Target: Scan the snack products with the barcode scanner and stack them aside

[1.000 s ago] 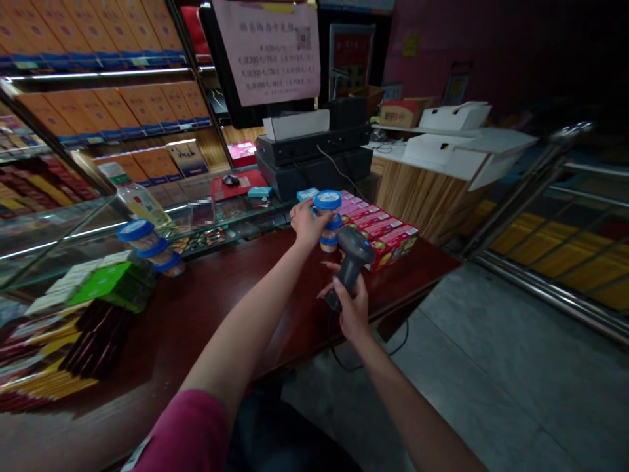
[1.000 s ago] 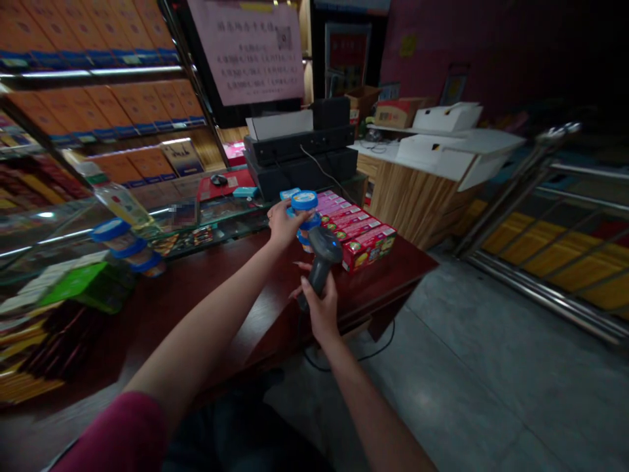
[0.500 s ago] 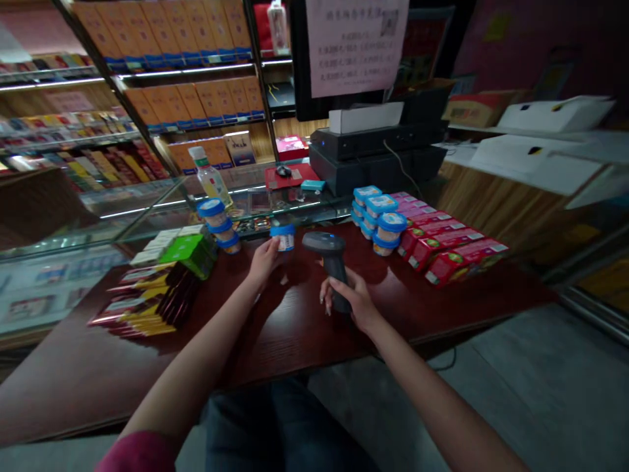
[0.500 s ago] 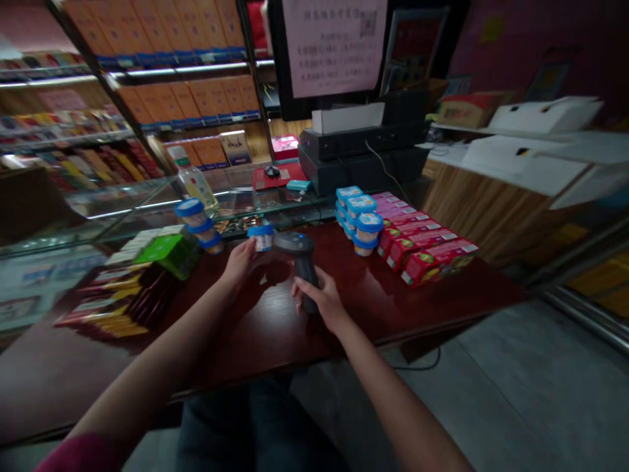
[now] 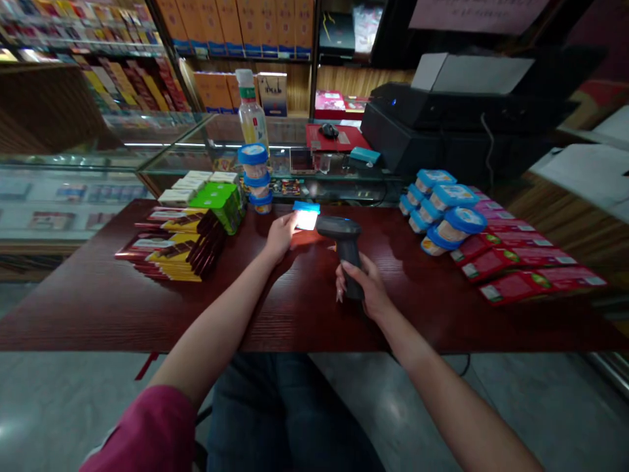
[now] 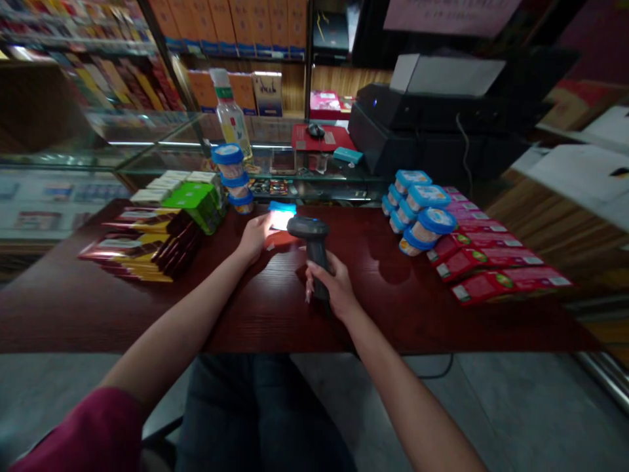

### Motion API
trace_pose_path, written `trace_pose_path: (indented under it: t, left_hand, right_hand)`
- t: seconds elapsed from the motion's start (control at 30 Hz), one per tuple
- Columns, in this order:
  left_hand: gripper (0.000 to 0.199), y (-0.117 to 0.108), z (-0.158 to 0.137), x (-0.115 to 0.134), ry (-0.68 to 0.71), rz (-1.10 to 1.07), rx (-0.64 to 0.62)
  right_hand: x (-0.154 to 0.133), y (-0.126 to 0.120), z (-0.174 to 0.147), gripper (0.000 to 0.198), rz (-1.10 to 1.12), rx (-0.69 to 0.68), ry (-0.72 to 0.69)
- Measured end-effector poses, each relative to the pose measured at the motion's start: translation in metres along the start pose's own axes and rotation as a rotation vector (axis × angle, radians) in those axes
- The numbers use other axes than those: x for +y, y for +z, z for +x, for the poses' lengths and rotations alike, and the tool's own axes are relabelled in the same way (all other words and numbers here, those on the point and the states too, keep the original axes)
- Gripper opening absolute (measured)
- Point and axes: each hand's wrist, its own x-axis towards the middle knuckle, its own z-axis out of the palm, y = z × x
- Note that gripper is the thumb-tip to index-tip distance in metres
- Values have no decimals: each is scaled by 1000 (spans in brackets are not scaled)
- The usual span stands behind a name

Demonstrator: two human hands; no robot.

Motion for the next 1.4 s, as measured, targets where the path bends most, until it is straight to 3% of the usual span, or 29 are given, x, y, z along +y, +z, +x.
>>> trace_pose_path:
  t: [0.23, 0.4, 0.47, 0.63, 0.8, 0.97, 1.1, 1.23, 1.4]
  left_hand:
    - [46, 1, -2, 1, 21, 39, -6]
    - [46, -4, -1, -1, 133, 47, 59]
    - [54, -14, -5, 2, 199, 118, 99]
    - [58, -59, -26, 17, 400, 538, 201]
    - [57, -85, -40, 27, 354, 785, 337]
    - [43, -78, -49, 37, 364, 931, 395]
    - [30, -73, -49, 41, 392, 1014, 310]
    - [31, -78, -42, 39, 392, 1022, 323]
    - [37, -73, -49, 46, 447, 1021, 325]
  right_hand:
    - [-2, 2, -1, 50, -32, -4, -18]
    - [0, 0, -2, 43, -43, -6, -29]
    - [-1, 0, -2, 43, -45, -9, -25]
    - [-2, 0, -4, 43, -45, 1, -19]
    - [4, -3, -4, 46, -61, -5, -19]
    - [9, -6, -2, 43, -61, 5, -44]
    - [7, -5, -2, 43, -54, 1, -39]
    - [2, -1, -3, 40, -54, -5, -42]
    - [-1, -1, -14, 34, -56, 164, -212]
